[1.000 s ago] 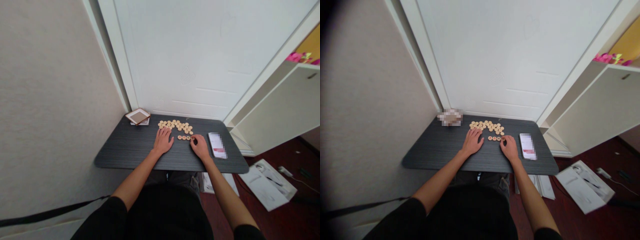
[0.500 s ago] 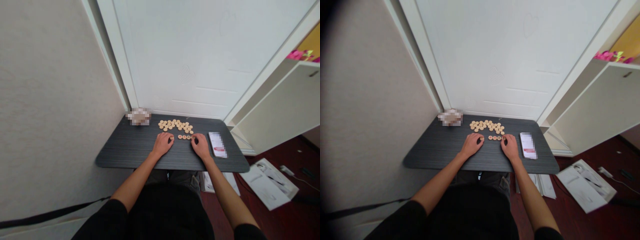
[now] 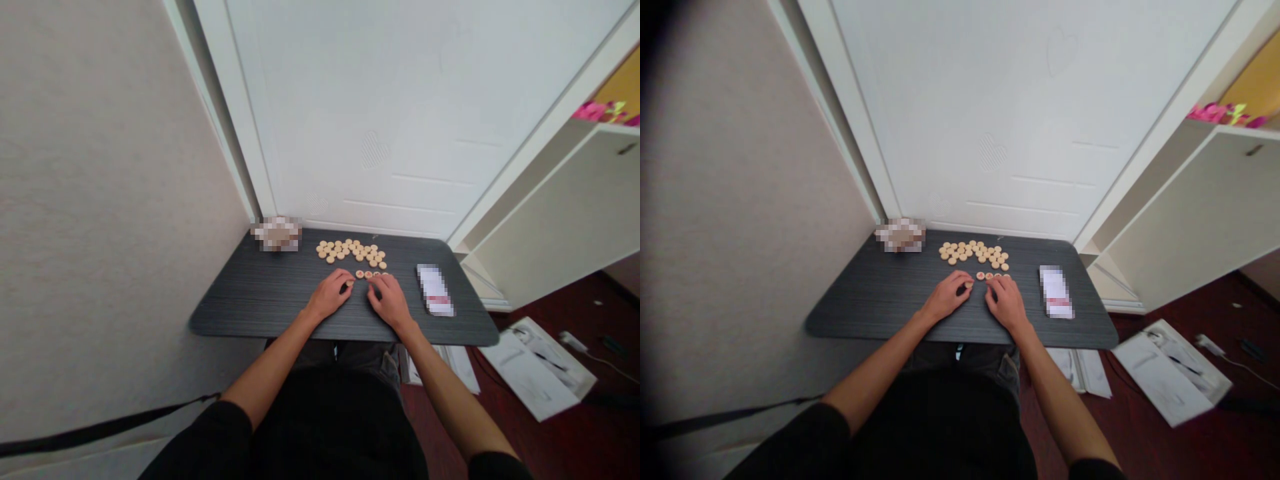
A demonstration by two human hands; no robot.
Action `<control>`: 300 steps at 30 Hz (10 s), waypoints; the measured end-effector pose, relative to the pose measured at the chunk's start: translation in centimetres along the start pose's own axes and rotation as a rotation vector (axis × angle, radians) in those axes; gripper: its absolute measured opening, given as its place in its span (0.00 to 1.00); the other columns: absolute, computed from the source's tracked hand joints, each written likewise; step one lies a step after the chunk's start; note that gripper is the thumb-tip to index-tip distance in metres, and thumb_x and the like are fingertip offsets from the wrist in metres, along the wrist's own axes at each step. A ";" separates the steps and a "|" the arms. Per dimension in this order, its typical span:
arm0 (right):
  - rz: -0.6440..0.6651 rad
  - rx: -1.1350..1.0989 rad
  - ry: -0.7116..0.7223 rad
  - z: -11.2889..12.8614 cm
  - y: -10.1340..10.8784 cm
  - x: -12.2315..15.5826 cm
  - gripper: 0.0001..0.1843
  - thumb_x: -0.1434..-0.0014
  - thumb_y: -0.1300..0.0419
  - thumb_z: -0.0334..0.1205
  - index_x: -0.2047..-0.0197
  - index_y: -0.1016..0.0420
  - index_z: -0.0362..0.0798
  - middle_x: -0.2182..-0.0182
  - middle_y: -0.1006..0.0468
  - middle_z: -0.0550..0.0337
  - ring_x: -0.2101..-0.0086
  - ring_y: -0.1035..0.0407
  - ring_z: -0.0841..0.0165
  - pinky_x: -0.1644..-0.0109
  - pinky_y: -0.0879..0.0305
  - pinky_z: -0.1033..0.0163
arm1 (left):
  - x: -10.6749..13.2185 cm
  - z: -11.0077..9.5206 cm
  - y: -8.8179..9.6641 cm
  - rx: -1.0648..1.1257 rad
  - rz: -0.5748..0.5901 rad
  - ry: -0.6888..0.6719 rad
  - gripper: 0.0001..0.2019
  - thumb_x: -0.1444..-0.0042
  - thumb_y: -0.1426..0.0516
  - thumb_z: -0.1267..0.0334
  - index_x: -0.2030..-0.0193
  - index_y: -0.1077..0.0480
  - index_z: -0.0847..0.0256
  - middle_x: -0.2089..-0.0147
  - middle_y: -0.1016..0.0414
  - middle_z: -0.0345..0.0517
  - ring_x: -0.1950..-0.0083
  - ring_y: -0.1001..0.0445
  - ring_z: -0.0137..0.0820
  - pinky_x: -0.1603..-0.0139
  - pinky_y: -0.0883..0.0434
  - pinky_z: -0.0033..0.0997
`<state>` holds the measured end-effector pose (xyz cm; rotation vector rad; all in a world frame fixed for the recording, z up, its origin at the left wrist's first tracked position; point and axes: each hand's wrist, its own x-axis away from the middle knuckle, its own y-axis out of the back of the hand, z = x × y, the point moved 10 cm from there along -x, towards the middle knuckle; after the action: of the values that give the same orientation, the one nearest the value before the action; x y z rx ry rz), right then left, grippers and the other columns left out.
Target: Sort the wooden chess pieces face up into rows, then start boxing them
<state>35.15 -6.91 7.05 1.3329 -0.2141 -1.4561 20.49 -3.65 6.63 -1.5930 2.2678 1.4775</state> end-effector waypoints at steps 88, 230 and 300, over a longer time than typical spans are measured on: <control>0.081 -0.025 0.035 1.8 -1.3 0.3 0.11 0.32 0.42 0.43 0.49 0.26 0.51 0.56 0.21 0.51 0.54 0.27 0.58 0.47 0.30 0.53 | 0.6 1.0 -1.5 0.361 0.047 0.239 0.13 0.35 0.44 0.52 0.53 0.26 0.56 0.57 0.17 0.44 0.56 0.18 0.33 0.51 0.23 0.34; 0.135 0.013 0.006 1.5 -1.7 0.2 0.13 0.29 0.48 0.43 0.51 0.24 0.50 0.60 0.20 0.51 0.57 0.29 0.58 0.48 0.34 0.53 | 0.4 1.5 -1.3 0.292 -0.001 0.210 0.14 0.41 0.40 0.62 0.48 0.29 0.54 0.57 0.19 0.43 0.59 0.21 0.31 0.53 0.25 0.34; 0.140 0.071 0.012 1.7 -1.7 0.0 0.10 0.31 0.47 0.38 0.62 0.25 0.50 0.70 0.26 0.56 0.63 0.34 0.61 0.53 0.37 0.57 | 0.5 0.7 0.0 -0.268 -0.074 0.190 0.15 0.36 0.46 0.67 0.45 0.25 0.53 0.44 0.25 0.47 0.42 0.31 0.42 0.42 0.33 0.45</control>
<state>32.90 -7.11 6.39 1.3566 -0.3473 -1.3335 19.91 -3.51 5.99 -1.9437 2.1450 1.7419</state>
